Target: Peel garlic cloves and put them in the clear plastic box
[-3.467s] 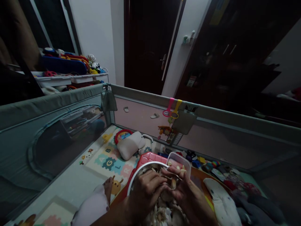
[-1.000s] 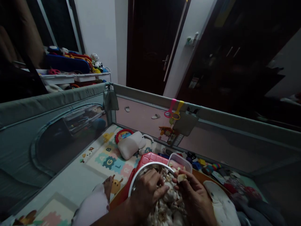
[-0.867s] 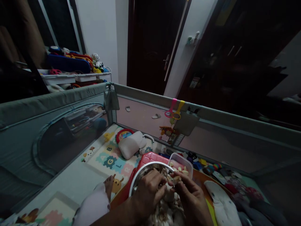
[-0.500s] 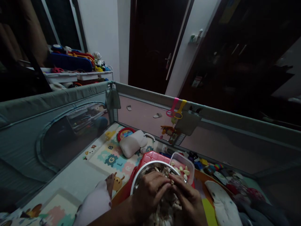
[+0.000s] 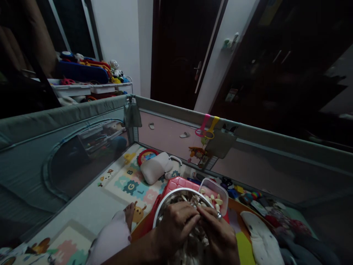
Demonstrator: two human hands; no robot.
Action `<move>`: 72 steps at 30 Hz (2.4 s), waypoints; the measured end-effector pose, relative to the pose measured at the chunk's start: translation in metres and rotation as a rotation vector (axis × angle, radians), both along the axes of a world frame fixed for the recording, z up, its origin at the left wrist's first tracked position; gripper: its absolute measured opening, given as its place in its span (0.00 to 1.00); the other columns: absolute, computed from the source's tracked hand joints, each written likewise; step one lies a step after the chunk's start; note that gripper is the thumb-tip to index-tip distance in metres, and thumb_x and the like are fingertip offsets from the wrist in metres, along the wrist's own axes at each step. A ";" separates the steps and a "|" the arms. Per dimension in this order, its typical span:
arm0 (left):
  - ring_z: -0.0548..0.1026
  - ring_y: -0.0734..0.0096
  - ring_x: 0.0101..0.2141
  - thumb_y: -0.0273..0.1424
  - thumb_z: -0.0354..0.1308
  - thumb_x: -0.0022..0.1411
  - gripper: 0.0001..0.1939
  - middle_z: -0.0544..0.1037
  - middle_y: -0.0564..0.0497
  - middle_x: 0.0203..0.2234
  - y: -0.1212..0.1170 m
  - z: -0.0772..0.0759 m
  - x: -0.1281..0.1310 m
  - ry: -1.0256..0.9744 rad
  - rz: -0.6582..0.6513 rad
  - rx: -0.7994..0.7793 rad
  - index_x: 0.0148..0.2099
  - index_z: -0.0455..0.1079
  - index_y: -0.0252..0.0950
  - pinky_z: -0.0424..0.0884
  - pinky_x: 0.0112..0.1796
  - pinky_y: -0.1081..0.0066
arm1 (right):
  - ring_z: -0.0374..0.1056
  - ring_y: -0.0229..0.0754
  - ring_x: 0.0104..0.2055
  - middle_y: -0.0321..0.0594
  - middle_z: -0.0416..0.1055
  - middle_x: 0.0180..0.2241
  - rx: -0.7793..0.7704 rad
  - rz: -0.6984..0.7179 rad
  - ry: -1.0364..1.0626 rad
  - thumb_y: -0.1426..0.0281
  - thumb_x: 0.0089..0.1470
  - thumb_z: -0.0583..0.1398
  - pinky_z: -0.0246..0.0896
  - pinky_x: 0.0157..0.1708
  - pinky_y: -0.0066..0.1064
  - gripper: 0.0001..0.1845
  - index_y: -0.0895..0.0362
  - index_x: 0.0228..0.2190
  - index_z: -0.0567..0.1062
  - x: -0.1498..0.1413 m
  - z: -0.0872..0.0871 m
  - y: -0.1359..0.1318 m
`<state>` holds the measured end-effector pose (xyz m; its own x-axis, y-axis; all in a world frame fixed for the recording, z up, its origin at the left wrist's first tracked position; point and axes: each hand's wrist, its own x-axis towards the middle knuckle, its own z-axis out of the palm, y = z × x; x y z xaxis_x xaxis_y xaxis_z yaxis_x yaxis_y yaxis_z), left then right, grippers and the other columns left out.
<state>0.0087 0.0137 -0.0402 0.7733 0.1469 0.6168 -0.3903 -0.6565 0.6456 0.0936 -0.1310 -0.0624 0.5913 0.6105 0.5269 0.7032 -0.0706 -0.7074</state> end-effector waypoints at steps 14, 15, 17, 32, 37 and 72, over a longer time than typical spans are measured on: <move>0.78 0.66 0.30 0.24 0.51 0.63 0.10 0.80 0.45 0.28 0.000 0.000 0.001 -0.016 0.025 -0.047 0.36 0.75 0.33 0.74 0.33 0.72 | 0.75 0.48 0.37 0.42 0.79 0.36 0.163 -0.130 0.434 0.70 0.45 0.65 0.72 0.38 0.36 0.11 0.52 0.34 0.80 -0.013 0.008 0.008; 0.78 0.66 0.30 0.25 0.51 0.63 0.11 0.80 0.46 0.27 0.000 0.000 0.001 -0.015 0.031 -0.041 0.35 0.75 0.33 0.74 0.33 0.72 | 0.75 0.48 0.36 0.42 0.79 0.34 0.165 -0.127 0.403 0.69 0.44 0.65 0.72 0.38 0.37 0.09 0.52 0.33 0.80 -0.013 0.007 0.008; 0.78 0.66 0.29 0.26 0.50 0.64 0.12 0.80 0.46 0.26 0.000 -0.001 0.001 -0.011 0.035 -0.036 0.34 0.74 0.33 0.73 0.32 0.72 | 0.75 0.49 0.37 0.42 0.79 0.34 0.158 -0.119 0.317 0.69 0.44 0.65 0.71 0.40 0.39 0.08 0.51 0.31 0.81 -0.011 0.006 0.006; 0.74 0.69 0.24 0.24 0.47 0.61 0.10 0.75 0.50 0.21 -0.003 -0.005 0.005 -0.038 0.163 0.175 0.29 0.65 0.35 0.67 0.26 0.74 | 0.77 0.47 0.33 0.41 0.80 0.33 0.110 -0.083 0.043 0.74 0.45 0.64 0.74 0.33 0.33 0.11 0.49 0.33 0.81 -0.008 0.007 0.006; 0.73 0.69 0.23 0.21 0.47 0.56 0.08 0.74 0.49 0.22 -0.004 -0.010 0.009 0.030 0.182 0.171 0.29 0.64 0.35 0.66 0.25 0.73 | 0.77 0.47 0.34 0.40 0.80 0.33 0.136 -0.030 0.036 0.77 0.43 0.65 0.74 0.33 0.31 0.15 0.47 0.34 0.81 -0.007 0.008 0.005; 0.75 0.66 0.33 0.21 0.54 0.58 0.05 0.77 0.48 0.29 0.005 -0.009 0.007 0.123 0.014 0.046 0.35 0.70 0.33 0.69 0.35 0.71 | 0.72 0.39 0.27 0.38 0.78 0.26 0.367 -0.083 1.258 0.68 0.31 0.73 0.67 0.27 0.25 0.19 0.56 0.31 0.80 -0.005 0.029 0.009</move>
